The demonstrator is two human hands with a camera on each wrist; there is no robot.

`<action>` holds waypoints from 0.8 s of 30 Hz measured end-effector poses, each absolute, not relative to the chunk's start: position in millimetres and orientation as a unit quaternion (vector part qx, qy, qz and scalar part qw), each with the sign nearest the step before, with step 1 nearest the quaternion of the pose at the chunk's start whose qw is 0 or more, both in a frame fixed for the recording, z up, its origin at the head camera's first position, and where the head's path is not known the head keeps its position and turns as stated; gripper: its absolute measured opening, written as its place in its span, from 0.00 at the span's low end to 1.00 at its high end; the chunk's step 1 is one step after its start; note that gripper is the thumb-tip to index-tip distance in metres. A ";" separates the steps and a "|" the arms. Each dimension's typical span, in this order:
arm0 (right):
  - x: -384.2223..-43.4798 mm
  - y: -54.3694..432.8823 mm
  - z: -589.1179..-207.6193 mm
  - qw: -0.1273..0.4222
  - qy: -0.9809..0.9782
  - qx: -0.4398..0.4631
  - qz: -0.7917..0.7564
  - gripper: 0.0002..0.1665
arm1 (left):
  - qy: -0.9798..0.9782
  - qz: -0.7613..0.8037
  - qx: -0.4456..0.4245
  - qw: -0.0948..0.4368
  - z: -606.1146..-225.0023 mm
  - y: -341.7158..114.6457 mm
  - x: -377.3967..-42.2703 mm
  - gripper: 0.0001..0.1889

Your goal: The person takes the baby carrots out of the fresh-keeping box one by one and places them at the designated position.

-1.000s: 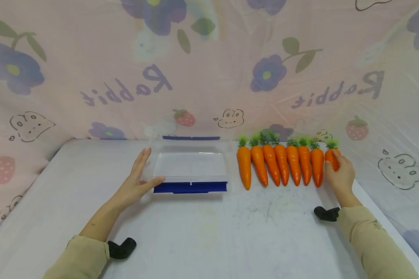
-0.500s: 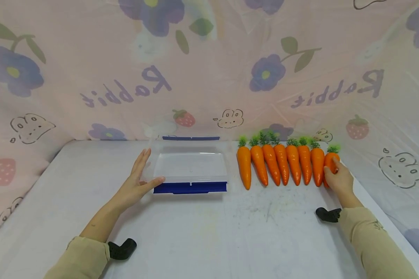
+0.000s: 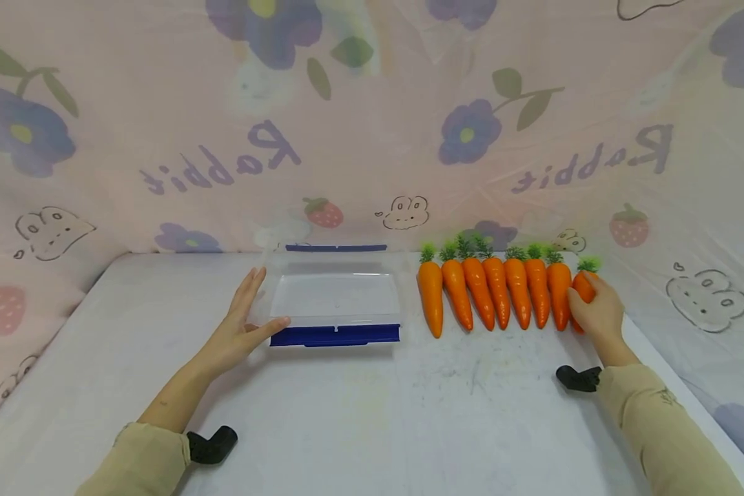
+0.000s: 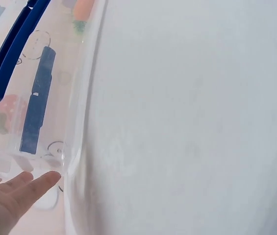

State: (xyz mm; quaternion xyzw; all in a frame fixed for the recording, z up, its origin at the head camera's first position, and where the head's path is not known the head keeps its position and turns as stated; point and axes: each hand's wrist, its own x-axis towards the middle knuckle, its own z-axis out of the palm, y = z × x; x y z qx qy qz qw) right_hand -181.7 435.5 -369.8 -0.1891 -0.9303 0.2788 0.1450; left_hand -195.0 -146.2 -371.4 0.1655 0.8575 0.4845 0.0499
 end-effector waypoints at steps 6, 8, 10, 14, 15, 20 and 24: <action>-185.5 415.8 -367.4 0.210 -0.920 -0.154 0.292 0.30 | 0.886 0.431 0.166 0.028 -371.1 -151.0 -197.6 0.49; -186.8 408.3 -366.4 0.225 -0.917 -0.146 0.296 0.29 | 0.894 0.417 0.164 0.019 -370.7 -151.6 -198.5 0.50; -187.3 400.1 -364.3 0.247 -0.912 -0.134 0.300 0.26 | 0.897 0.408 0.166 0.009 -370.3 -152.2 -199.7 0.50; -187.0 383.2 -360.6 0.271 -0.906 -0.102 0.309 0.24 | 0.898 0.402 0.177 -0.024 -369.4 -155.4 -200.9 0.49; -186.9 378.8 -359.8 0.277 -0.904 -0.093 0.314 0.23 | 0.897 0.402 0.178 -0.038 -369.2 -156.7 -200.8 0.48; -186.4 357.9 -357.4 0.308 -0.901 -0.041 0.304 0.20 | 0.892 0.391 0.174 -0.144 -368.0 -164.8 -199.6 0.31; -183.4 342.4 -354.2 0.334 -0.894 0.002 0.300 0.17 | 0.894 0.345 0.172 -0.228 -366.1 -168.9 -197.8 0.17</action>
